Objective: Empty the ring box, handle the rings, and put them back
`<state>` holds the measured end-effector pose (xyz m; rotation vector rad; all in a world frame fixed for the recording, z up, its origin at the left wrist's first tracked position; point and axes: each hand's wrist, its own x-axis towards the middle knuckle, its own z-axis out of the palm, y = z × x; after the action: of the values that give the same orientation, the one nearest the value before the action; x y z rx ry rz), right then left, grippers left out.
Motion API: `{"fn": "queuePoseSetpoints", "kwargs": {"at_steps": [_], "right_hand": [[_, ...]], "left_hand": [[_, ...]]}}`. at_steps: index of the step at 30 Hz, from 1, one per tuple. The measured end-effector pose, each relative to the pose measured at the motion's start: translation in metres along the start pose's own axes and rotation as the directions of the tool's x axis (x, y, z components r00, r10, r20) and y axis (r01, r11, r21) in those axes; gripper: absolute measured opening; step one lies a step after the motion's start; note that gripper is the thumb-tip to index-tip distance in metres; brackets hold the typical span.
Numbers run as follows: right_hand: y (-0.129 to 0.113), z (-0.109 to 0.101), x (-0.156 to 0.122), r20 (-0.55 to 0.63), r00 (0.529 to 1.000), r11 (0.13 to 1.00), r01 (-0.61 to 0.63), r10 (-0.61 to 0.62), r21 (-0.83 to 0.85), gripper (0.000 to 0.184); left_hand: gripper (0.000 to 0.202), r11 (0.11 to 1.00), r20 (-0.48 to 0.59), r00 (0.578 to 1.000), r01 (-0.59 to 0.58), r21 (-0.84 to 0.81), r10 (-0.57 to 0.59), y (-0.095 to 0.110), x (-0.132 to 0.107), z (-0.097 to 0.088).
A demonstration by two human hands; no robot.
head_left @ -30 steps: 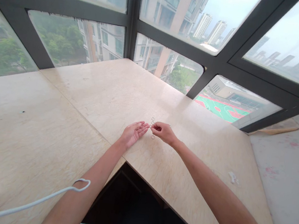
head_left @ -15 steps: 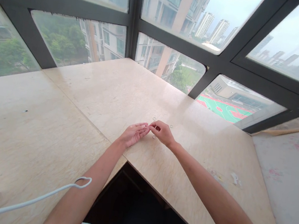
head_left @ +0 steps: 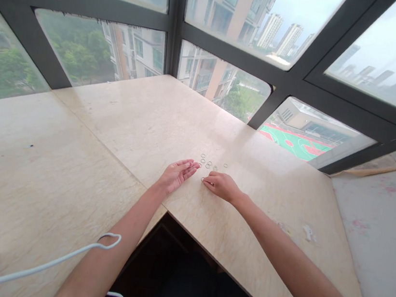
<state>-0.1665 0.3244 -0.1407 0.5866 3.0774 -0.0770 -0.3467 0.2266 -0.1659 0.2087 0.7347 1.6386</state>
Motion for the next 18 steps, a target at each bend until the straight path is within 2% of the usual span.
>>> {"fn": "queuePoseSetpoints", "kwargs": {"at_steps": [5,8,11,14,16,18], "right_hand": [[-0.006,-0.008,0.005,0.111,0.993,0.983,0.055,-0.035,-0.178,0.026],[-0.005,-0.007,0.008,0.109,0.994,0.987,0.036,-0.018,-0.159,0.023],[-0.001,-0.002,0.009,-0.060,0.997,0.995,-0.031,0.037,0.099,0.016],[0.000,0.002,0.010,-0.277,0.944,0.895,-0.040,0.179,0.443,0.014],[-0.003,0.000,0.012,-0.342,0.908,0.837,-0.017,0.242,0.547,0.017],[-0.006,-0.003,0.016,-0.360,0.907,0.832,0.018,0.220,0.555,0.017]], "left_hand": [[0.012,0.999,0.038,0.998,0.041,0.008,-0.042,0.001,0.000,-0.001],[0.014,0.998,0.048,0.997,0.065,0.006,-0.065,0.001,0.001,-0.002],[0.015,0.998,0.050,0.996,0.070,0.011,-0.070,0.000,0.001,-0.003],[0.016,0.997,0.080,0.994,0.064,0.047,-0.068,-0.001,-0.001,-0.003],[0.019,0.993,0.121,0.989,0.072,0.089,-0.083,-0.001,-0.002,-0.002],[0.020,0.990,0.150,0.983,0.088,0.113,-0.104,0.000,-0.003,-0.001]]}}
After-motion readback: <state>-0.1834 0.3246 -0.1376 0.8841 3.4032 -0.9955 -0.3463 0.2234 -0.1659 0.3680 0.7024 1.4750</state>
